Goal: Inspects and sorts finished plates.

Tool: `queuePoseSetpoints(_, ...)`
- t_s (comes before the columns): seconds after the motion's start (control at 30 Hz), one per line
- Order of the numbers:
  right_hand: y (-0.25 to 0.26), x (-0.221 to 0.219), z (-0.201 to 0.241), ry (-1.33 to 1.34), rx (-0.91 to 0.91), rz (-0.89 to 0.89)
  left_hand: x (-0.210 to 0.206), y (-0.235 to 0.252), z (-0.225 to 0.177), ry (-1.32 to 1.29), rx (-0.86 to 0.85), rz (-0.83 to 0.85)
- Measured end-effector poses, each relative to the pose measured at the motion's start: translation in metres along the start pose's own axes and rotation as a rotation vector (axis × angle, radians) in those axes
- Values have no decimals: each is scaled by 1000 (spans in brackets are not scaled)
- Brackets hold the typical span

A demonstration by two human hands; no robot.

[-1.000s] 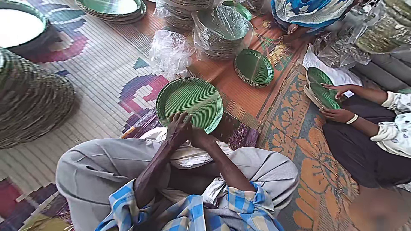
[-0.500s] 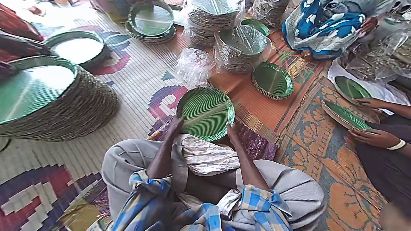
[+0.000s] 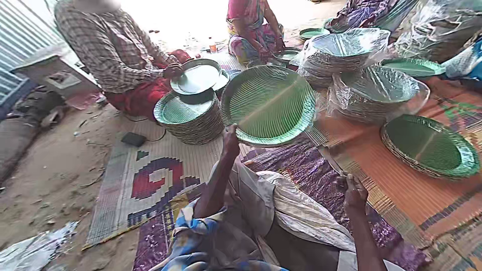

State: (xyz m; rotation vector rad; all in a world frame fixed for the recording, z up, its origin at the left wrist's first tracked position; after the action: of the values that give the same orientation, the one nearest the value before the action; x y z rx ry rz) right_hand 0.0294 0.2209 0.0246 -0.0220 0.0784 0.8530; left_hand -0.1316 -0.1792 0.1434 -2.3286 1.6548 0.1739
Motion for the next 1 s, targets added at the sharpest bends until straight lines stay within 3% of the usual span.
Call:
queuePoseSetpoints(0.1,3,3,-1,-1,-35,-37,62,40,-58,-39,-142,-85)
queuePoseSetpoints(0.2,0,2,-3,-52,-67,-30,129,96,-63,-195,-216,-203)
queuePoseSetpoints(0.27,-1,-1,-4,-83,-76,8,156,122,-43,-370,-61,-347)
queuePoseSetpoints(0.33,0,-6,4,-160,-78,88,147,120,-17,-270,129,-391)
queuePoseSetpoints(0.4,-5,-18,12,-315,-77,225,104,99,3,-41,233,-227)
queuePoseSetpoints(0.47,-17,-27,12,-519,-31,445,47,69,32,299,221,108)
queuePoseSetpoints(0.6,-56,-34,4,-1014,105,968,-70,2,93,1253,-383,1075)
queuePoseSetpoints(0.67,-57,-26,6,-1094,169,888,-110,-37,118,1485,-579,1334)
queuePoseSetpoints(0.77,-23,20,25,-1167,317,269,-135,-69,154,1390,-610,1475)
queuePoseSetpoints(0.83,2,63,32,-1248,186,14,-137,-75,178,1314,-636,1480)
queuePoseSetpoints(0.9,17,94,21,-1270,-83,-32,-137,-80,197,1253,-588,1452)
queuePoseSetpoints(1.0,11,76,-14,-1294,-303,227,-131,-85,211,1330,-463,1451)
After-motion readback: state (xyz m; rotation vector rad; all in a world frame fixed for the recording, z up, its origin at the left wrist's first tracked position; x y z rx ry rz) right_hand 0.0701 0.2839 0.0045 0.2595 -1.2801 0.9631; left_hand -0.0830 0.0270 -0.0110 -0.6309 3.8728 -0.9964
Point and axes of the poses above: each hand's wrist, its own y-axis towards the middle knuckle, its own x-axis out of the back of the hand, z = x × y, the point moved 5 cm from there along y, towards the middle knuckle, and after that the axes turned 1 degree about -z, right-handed, at the moved point
